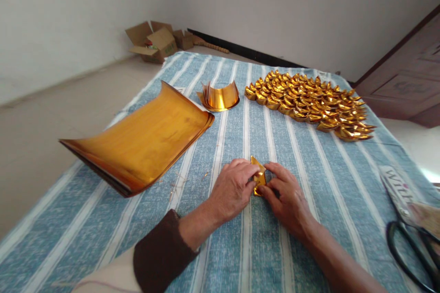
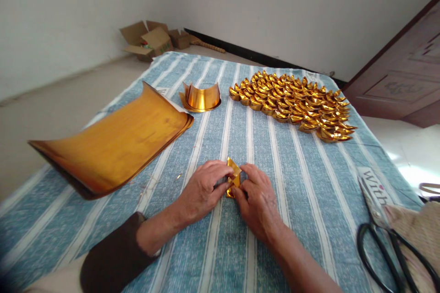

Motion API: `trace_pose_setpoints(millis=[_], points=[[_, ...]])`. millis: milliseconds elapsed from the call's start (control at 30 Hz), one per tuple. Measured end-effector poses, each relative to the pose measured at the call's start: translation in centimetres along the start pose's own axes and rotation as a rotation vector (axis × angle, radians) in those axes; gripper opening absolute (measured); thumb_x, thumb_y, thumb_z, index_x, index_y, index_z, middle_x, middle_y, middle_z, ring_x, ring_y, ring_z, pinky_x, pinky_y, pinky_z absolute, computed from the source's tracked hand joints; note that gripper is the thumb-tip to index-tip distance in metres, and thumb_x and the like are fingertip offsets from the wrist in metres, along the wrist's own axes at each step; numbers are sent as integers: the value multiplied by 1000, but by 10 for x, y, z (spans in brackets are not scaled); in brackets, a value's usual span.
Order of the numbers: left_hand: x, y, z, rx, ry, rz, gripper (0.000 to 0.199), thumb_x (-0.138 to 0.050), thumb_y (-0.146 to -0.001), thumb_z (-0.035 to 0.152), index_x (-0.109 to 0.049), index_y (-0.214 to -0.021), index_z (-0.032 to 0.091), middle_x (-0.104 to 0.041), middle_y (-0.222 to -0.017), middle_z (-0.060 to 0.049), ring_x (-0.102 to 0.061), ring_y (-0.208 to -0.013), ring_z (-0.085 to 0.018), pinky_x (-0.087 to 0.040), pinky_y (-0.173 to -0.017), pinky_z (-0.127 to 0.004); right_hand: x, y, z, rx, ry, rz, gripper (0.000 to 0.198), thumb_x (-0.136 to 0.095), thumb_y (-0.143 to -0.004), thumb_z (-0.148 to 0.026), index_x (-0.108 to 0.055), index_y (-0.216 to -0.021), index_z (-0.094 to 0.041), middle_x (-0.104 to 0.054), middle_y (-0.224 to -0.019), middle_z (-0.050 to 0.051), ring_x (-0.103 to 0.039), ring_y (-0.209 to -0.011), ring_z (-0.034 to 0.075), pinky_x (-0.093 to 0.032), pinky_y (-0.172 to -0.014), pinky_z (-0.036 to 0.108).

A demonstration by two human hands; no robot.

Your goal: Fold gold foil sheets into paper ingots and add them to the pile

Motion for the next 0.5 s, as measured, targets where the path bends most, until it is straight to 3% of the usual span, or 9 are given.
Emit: trace_pose_setpoints(millis=[333,500], points=[[1,1,1,-17,1,34,18,-58,-85,14,-59,-102,21,-66,-103,-2,-56,-101,-23,-44,-87,-39,6,4,-8,75,120,111,19,-59,-89,-26,-57,-72,-19,-62,-111,14,-58,-110,29,-51,-92,51],[3,0,1,-16,21,43,13,-60,-87,19,-60,-100,21,-67,-100,-2,-57,-99,-23,-45,-87,-40,6,6,-20,200,237,147,13,-55,-91,-20,-65,-99,-18,-61,-113,14,-54,-116,29,-50,-95,48]])
Point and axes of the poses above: each hand's wrist, its own y-axis away from the middle knuckle, its own x-axis out of the back of the hand, z = x × y, the point moved 7 cm from there along -y, towards the middle knuckle
